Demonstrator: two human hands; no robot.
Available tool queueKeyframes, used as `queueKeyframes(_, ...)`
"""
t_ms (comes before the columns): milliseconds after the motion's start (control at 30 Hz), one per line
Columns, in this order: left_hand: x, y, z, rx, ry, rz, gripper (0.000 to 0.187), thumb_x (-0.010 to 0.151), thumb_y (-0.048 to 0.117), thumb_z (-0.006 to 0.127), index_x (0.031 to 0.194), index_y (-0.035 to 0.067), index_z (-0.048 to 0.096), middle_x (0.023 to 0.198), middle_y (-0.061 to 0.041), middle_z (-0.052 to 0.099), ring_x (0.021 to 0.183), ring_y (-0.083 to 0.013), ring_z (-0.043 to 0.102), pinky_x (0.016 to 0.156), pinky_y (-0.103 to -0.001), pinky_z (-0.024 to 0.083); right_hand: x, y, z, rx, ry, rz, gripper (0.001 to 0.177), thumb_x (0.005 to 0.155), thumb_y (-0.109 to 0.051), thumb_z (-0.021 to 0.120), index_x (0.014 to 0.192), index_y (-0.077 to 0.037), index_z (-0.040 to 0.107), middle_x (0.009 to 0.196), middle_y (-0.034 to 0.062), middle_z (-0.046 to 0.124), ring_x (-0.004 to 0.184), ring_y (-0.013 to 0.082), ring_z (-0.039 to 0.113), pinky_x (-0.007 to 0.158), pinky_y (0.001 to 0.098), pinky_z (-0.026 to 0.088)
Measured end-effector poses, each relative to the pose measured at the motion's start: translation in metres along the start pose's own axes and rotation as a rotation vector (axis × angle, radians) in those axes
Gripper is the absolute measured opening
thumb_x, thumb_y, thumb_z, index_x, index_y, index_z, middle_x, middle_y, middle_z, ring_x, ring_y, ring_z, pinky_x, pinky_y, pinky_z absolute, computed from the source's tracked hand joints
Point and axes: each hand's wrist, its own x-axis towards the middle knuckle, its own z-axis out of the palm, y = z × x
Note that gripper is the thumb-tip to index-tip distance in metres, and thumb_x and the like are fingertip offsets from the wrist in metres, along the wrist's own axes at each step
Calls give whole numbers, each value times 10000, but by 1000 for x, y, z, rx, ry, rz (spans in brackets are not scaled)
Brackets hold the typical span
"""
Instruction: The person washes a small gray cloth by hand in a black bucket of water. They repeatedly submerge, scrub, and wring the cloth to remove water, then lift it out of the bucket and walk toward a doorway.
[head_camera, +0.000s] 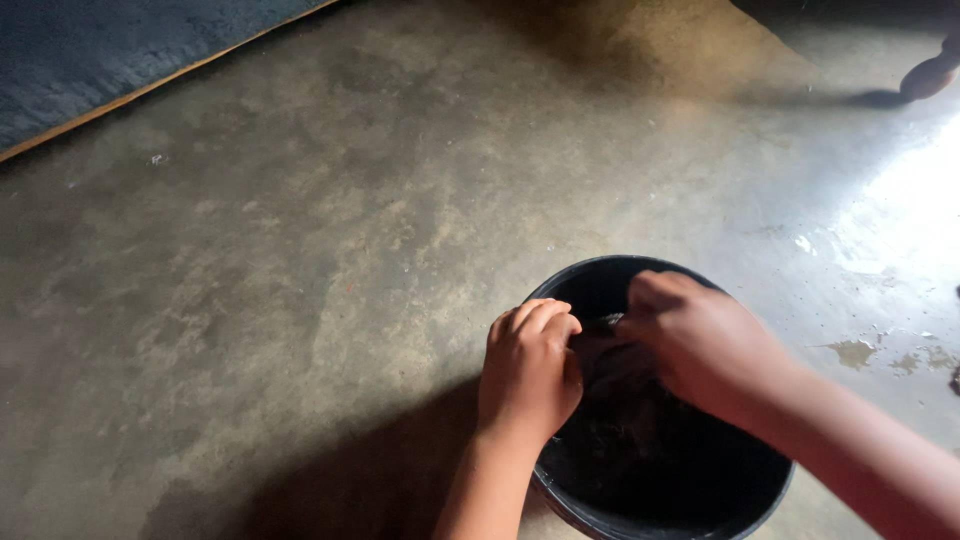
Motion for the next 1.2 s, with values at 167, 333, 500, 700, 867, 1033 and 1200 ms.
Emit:
queueKeyframes(167, -1, -1, 4, 39, -16, 6, 202, 766, 20, 634, 957, 36, 698, 1185, -116, 704, 1240, -282, 599, 1064, -466, 412, -1, 26, 84, -160, -391, 49, 140, 754, -86, 680, 877, -133, 726, 1042, 97, 616, 987, 289, 632, 748, 388, 570)
queueKeyframes(333, -2, -2, 5, 38, -25, -13, 183, 782, 36, 634, 951, 40, 703, 1188, -113, 702, 1248, -275, 587, 1080, -461, 404, -20, 83, 207, 40, -654, 116, 261, 834, -105, 614, 1072, -125, 720, 1130, 121, 718, 1068, 294, 688, 876, 381, 557)
queueKeyframes(500, -1, -1, 6, 86, -72, -27, 165, 837, 50, 623, 972, 42, 717, 1218, -103, 698, 1272, -257, 577, 1105, -460, 387, -42, 108, 292, 613, -541, 443, 274, 928, -154, 594, 1155, -115, 741, 1157, 116, 757, 1076, 273, 720, 968, 363, 531)
queueKeyframes(700, -2, 1, 5, 122, -95, -5, 167, 813, 59, 635, 953, 20, 716, 1214, -129, 692, 1270, -282, 558, 1100, -471, 371, -33, 88, 239, 97, -687, 206, 265, 807, -137, 705, 1066, -140, 761, 1130, 128, 733, 1072, 269, 698, 936, 371, 541)
queueKeyframes(867, -9, 2, 7, 247, -139, 61, 154, 833, 68, 642, 964, 11, 700, 1248, -159, 656, 1302, -322, 541, 1157, -555, 308, -13, 43, 122, -149, -601, 283, 271, 751, -164, 761, 1008, -94, 709, 1006, 124, 719, 928, 303, 724, 741, 412, 609)
queueKeyframes(1033, -14, 17, 12, 290, -262, 41, 239, 878, 164, 692, 1065, 22, 645, 1313, -181, 577, 1397, -348, 438, 1184, -729, 98, -10, 26, 34, -125, -429, 403, 148, 762, -219, 743, 891, -145, 751, 932, 73, 741, 895, 307, 705, 740, 443, 576)
queueKeyframes(1200, -19, 31, 14, 151, -359, 2, 1004, 715, 442, 859, 1459, -19, 367, 1454, -250, 422, 1460, -421, 255, 1113, -793, -55, -24, 21, -16, 137, -70, 386, 224, 762, -317, 809, 884, -132, 777, 873, 87, 749, 812, 325, 704, 669, 453, 547)
